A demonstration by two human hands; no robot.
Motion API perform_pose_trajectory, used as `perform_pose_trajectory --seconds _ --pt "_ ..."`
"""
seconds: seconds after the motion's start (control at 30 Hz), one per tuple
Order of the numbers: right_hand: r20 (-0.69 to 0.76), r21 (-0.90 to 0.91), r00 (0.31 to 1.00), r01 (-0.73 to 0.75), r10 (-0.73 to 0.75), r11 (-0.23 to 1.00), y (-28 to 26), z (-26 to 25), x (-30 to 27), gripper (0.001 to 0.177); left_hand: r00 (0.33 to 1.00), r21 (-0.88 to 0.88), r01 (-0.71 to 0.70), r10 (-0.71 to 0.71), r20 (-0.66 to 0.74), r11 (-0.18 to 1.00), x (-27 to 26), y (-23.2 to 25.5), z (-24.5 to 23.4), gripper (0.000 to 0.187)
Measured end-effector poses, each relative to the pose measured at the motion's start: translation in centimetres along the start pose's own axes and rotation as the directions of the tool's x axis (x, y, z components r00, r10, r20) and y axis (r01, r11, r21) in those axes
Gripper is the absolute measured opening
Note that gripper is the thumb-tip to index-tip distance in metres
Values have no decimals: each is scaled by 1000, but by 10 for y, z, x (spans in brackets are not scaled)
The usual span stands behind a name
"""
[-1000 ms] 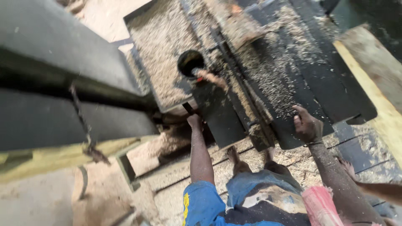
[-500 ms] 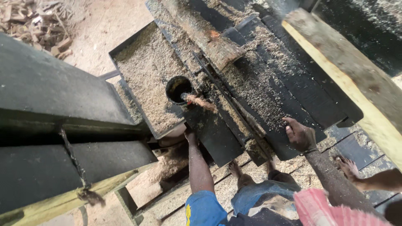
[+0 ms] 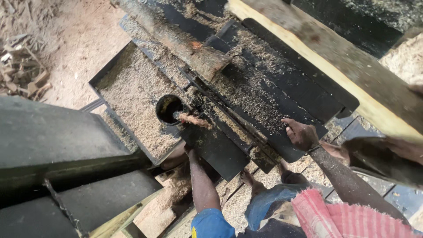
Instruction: The person feeds wooden planks into a mechanical saw while other people assist by holding and guiding the wood through the blade.
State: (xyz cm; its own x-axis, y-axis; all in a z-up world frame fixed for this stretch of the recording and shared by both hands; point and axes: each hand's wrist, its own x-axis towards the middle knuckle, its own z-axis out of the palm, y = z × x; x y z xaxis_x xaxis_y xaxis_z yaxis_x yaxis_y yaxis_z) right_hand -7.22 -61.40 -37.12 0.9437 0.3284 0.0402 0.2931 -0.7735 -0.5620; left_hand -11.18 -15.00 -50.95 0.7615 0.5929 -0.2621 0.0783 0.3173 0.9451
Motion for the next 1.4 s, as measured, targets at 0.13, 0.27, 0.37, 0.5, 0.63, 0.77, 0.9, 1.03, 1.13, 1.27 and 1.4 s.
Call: perform_pose_trajectory --seconds 0.13,0.27,0.37,0.5,0.63,0.77,0.9,1.03,1.13,1.27,1.4 --pt "-19 -8 999 39 -39 999 11 7 1 37 993 68 87 -82 -81 994 8 -3 2 30" --pt "25 -25 1000 -13 14 1000 15 12 0 37 976 -87 212 -215 -24 973 12 -17 -11 32" --pt "-23 -53 1000 19 -20 998 14 13 -1 36 990 -111 139 -140 -4 984 14 -25 -12 34" --pt "-15 -45 1000 14 -14 999 10 8 -1 36 989 -144 147 -142 47 979 6 -16 -6 35" --pt "-16 -16 1000 23 -23 1000 4 3 -2 35 955 -268 292 -295 29 918 8 -7 0 36" --pt "-37 3 998 43 -43 999 1 1 -2 35 976 -231 216 -217 19 949 9 -15 -3 37" --pt "-56 -14 997 56 -56 998 -2 -1 -1 34 977 -204 209 -213 4 956 14 -25 -10 36" --pt "-38 -20 999 28 -28 999 -1 -1 -1 34 968 -295 239 -250 1 925 15 -27 -9 37" --pt "-15 -15 1000 8 -8 1000 1 0 -1 34 972 -228 223 -233 -15 948 15 -27 -10 37" --pt "-56 0 997 57 -57 998 3 1 -2 34 986 -229 78 -41 162 970 9 -27 -14 42" --pt "-35 -4 999 37 -37 999 3 1 -1 34 960 -358 278 -270 74 891 13 -20 -8 43"
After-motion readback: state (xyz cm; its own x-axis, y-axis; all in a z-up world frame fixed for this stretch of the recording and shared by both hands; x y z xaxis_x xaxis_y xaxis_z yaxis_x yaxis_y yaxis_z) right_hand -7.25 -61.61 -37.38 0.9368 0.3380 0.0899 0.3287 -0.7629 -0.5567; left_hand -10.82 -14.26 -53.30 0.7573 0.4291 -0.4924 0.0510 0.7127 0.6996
